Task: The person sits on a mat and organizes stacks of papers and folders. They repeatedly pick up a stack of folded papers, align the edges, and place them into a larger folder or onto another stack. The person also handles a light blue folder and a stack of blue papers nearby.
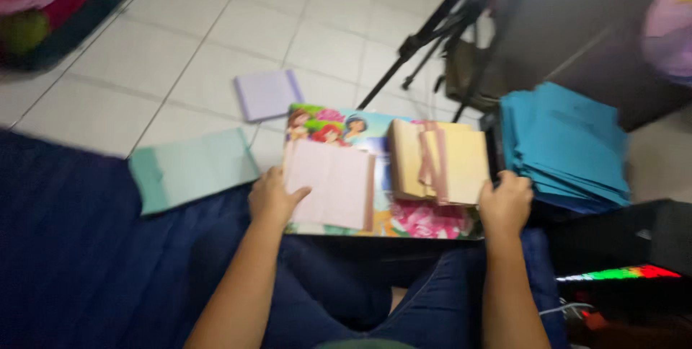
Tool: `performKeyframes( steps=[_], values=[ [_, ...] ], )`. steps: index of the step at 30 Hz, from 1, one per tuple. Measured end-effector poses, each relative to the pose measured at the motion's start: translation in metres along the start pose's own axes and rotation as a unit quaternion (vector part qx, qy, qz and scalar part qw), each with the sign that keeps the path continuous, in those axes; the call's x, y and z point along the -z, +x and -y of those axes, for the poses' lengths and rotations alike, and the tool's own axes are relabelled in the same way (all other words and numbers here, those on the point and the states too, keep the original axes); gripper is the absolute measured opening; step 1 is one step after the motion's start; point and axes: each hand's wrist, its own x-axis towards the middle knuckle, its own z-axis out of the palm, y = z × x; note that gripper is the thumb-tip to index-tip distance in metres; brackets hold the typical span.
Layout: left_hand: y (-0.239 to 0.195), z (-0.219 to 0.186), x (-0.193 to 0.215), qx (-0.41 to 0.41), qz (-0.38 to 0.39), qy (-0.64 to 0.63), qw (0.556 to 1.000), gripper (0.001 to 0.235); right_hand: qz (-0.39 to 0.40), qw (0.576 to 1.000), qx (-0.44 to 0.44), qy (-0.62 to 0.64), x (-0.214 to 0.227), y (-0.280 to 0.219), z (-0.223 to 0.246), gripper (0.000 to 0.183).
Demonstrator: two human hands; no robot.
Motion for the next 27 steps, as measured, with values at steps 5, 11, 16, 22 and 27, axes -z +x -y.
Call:
performKeyframes(
  steps=[5,11,16,22,27],
  values=[
    [0.009,0.016,-0.029,0.005,-0.032,0.058,0.998,0.06,0.057,0.955,0.13,0.259,0.053,-0.082,0.127,0.036],
    [0.01,0.012,-0.043,0.01,-0.074,0.055,0.996,0.043,0.3,0.909,0.184,0.224,0.061,-0.115,0.211,0.067],
    [0.014,0.019,-0.033,0.05,-0.029,-0.017,0.998,0.045,0.362,0.888,0.139,0.245,0.048,-0.123,0.216,0.081],
    [0.0,-0.003,-0.007,0.021,-0.104,0.053,0.993,0.04,0.383,0.871,0.141,0.273,0.046,-0.128,0.215,0.046],
    [0.005,-0.001,-0.025,0.015,-0.132,0.137,0.982,0.039,0.348,0.868,0.211,0.284,0.056,-0.132,0.218,0.02]
  ],
)
